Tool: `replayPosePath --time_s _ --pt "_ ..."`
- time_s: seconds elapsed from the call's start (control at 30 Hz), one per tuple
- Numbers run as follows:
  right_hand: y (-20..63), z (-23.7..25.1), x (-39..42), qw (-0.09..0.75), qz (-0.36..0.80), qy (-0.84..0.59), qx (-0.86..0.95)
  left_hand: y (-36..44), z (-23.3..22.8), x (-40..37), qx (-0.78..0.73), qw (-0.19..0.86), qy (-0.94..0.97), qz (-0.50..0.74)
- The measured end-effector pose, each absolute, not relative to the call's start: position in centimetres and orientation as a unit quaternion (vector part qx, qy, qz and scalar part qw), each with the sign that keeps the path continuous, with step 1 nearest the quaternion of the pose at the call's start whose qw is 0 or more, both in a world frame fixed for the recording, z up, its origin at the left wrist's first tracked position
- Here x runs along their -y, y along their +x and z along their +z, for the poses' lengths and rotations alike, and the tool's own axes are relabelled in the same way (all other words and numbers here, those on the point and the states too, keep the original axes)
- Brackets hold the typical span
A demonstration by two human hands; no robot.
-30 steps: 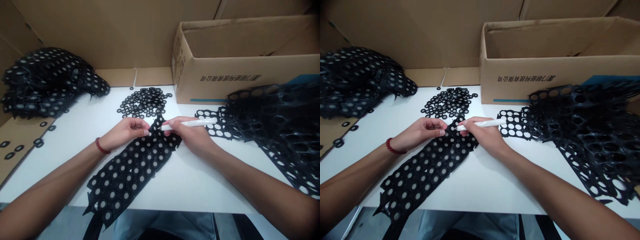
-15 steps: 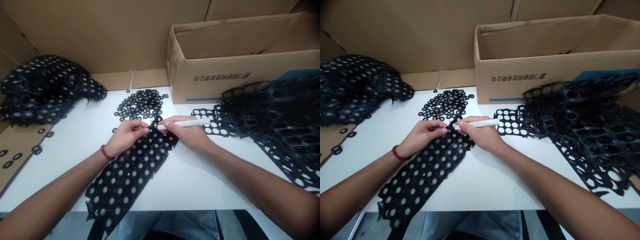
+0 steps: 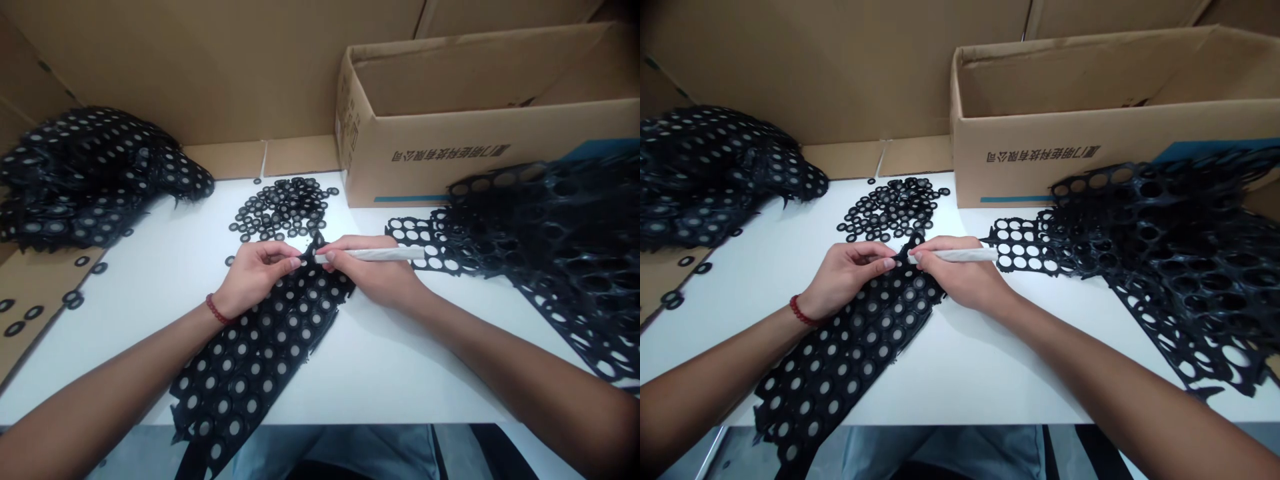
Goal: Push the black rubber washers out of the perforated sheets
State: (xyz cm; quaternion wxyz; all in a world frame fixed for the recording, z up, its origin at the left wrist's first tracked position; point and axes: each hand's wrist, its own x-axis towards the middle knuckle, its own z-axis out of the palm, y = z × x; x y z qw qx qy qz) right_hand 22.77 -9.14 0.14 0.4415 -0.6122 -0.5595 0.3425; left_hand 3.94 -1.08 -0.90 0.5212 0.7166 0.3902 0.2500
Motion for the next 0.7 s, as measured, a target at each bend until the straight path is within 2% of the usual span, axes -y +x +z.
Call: replayPosePath --time_s 0.17,0.3,0.37,0.47,0.57,0.7 --pt "22.5 -0.3 9.3 0.419 0.325 -0.608 0.591 4.2 -1.1 1.2 -0.392 0.538 0.700 0.257" --pt "22.2 -0.7 9.4 0.451 0.285 -0.577 0.619 4.1 -1.1 1.1 -0.405 0.585 0.654 0.256" --pt "22.3 -0.9 9.3 0.480 0.342 -0.573 0.569 4.0 -0.9 0.9 -0.410 0.638 0.604 0.246" --pt "22.8 -1.1 8.8 0.540 0.490 -0.552 0.404 3.7 -0.3 0.5 -0.403 0.677 0.581 0.206" --pt "23.2 -1.3 8.4 0.582 0.541 -0.519 0.316 4.0 0.3 0.2 -0.417 0.602 0.656 0.181" --pt "23.2 -1.3 8.5 0.583 0.546 -0.506 0.325 5.1 0.3 0.1 -0.468 0.466 0.733 0.160"
